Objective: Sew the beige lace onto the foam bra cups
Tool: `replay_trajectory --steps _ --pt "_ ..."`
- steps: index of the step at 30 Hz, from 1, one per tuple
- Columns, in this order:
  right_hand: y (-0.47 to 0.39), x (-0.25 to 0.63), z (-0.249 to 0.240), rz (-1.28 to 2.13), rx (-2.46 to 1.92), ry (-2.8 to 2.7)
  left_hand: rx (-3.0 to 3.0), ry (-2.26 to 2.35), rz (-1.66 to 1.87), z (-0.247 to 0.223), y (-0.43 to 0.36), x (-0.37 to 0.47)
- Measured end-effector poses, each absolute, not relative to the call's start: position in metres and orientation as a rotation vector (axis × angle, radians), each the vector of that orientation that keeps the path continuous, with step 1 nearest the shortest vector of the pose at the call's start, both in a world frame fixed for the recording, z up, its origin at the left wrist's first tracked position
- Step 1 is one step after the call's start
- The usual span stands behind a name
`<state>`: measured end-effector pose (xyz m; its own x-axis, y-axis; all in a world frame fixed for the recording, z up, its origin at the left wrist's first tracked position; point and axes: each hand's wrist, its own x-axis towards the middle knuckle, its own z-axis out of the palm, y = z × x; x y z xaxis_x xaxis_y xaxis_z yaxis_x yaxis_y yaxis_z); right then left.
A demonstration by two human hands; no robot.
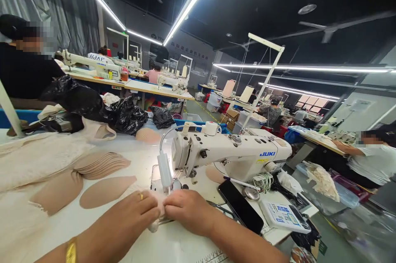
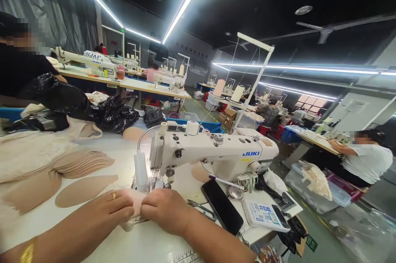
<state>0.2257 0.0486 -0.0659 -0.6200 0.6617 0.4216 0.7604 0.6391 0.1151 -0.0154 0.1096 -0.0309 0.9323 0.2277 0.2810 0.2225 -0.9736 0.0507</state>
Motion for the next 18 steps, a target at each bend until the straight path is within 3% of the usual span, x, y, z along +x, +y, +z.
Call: replay_trajectory --steps 4,11,18 --pt "0.041 0.236 -0.058 -0.273 -1.093 -2.394 3.188 0.479 0.229 -0.027 0.117 0.002" --pt "0.024 0.24 -0.045 -0.119 -1.195 -2.362 3.086 0.392 0.532 -0.032 0.116 -0.004" --pt "0.024 0.238 -0.047 -0.041 -1.178 -2.355 2.962 0.56 0.36 -0.034 0.114 -0.003"
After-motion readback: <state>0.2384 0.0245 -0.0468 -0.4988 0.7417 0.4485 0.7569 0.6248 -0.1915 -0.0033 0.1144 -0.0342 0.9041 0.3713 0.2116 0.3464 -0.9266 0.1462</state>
